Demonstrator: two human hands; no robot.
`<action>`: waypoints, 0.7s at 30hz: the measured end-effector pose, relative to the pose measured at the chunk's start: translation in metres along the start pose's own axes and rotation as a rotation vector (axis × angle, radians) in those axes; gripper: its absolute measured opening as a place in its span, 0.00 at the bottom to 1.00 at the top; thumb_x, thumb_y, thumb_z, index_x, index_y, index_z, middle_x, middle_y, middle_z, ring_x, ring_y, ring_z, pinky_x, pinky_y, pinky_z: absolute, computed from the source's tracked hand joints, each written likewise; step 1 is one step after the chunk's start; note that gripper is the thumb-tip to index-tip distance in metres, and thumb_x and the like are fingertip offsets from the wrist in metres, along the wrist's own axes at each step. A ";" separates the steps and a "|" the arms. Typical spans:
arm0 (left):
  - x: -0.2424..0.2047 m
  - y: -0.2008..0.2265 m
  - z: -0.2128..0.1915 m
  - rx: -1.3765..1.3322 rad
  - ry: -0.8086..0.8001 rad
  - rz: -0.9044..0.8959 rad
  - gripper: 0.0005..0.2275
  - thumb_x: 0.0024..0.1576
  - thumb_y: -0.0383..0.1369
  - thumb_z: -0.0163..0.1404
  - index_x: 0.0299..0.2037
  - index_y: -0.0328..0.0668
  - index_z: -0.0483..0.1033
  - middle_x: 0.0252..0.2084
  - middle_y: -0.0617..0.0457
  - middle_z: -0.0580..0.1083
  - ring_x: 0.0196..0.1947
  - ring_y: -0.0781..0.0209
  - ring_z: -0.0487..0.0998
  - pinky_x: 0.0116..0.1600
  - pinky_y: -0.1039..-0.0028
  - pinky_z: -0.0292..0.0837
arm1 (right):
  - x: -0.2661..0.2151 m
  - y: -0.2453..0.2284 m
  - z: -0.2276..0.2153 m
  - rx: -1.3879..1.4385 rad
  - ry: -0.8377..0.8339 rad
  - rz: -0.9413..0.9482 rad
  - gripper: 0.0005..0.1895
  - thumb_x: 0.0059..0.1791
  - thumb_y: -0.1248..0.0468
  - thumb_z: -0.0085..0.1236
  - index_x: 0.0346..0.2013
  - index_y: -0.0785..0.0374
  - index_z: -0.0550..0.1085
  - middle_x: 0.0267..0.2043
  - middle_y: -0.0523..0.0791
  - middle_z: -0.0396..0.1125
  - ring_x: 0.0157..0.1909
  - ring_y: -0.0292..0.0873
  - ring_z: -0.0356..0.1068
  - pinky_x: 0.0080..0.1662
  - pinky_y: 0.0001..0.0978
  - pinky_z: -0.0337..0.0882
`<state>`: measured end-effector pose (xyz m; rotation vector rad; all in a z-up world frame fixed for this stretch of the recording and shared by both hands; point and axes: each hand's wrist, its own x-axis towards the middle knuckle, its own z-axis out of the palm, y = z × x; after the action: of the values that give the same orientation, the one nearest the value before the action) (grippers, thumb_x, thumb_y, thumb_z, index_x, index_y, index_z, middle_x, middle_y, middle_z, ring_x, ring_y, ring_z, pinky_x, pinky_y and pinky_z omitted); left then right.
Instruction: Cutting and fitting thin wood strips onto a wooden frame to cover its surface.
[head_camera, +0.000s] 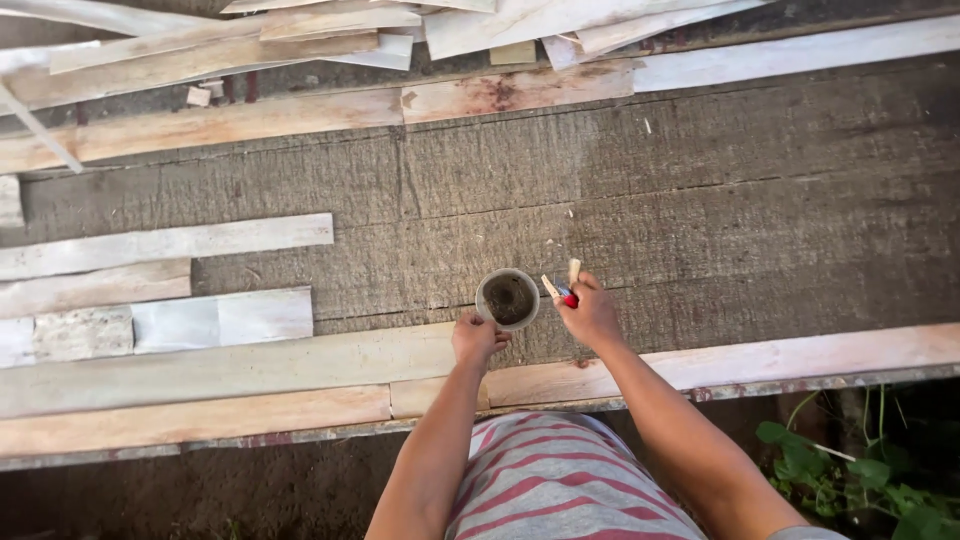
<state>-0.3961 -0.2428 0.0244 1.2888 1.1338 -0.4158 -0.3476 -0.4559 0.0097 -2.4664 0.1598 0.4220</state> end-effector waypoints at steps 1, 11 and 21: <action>-0.002 0.002 -0.002 -0.013 0.010 0.002 0.09 0.55 0.24 0.46 0.44 0.31 0.65 0.32 0.30 0.75 0.28 0.46 0.84 0.32 0.67 0.87 | -0.001 -0.003 -0.002 -0.002 -0.007 -0.014 0.16 0.44 0.51 0.64 0.31 0.62 0.79 0.58 0.37 0.69 0.49 0.59 0.76 0.49 0.47 0.78; -0.001 -0.020 -0.025 -0.116 0.089 0.011 0.10 0.56 0.24 0.46 0.46 0.29 0.66 0.32 0.26 0.75 0.27 0.40 0.84 0.32 0.61 0.86 | -0.015 -0.031 0.009 -0.003 -0.123 -0.152 0.17 0.51 0.54 0.61 0.41 0.67 0.77 0.75 0.43 0.55 0.58 0.65 0.70 0.55 0.55 0.75; 0.011 -0.041 -0.027 -0.283 0.093 -0.018 0.12 0.59 0.24 0.45 0.52 0.31 0.63 0.38 0.26 0.75 0.35 0.39 0.84 0.39 0.57 0.86 | -0.008 0.001 0.060 0.025 -0.177 -0.129 0.16 0.45 0.45 0.66 0.39 0.50 0.80 0.50 0.40 0.70 0.51 0.56 0.75 0.51 0.45 0.77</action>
<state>-0.4346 -0.2268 -0.0034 1.0584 1.2347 -0.2007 -0.3707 -0.4199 -0.0335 -2.3846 -0.0663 0.5753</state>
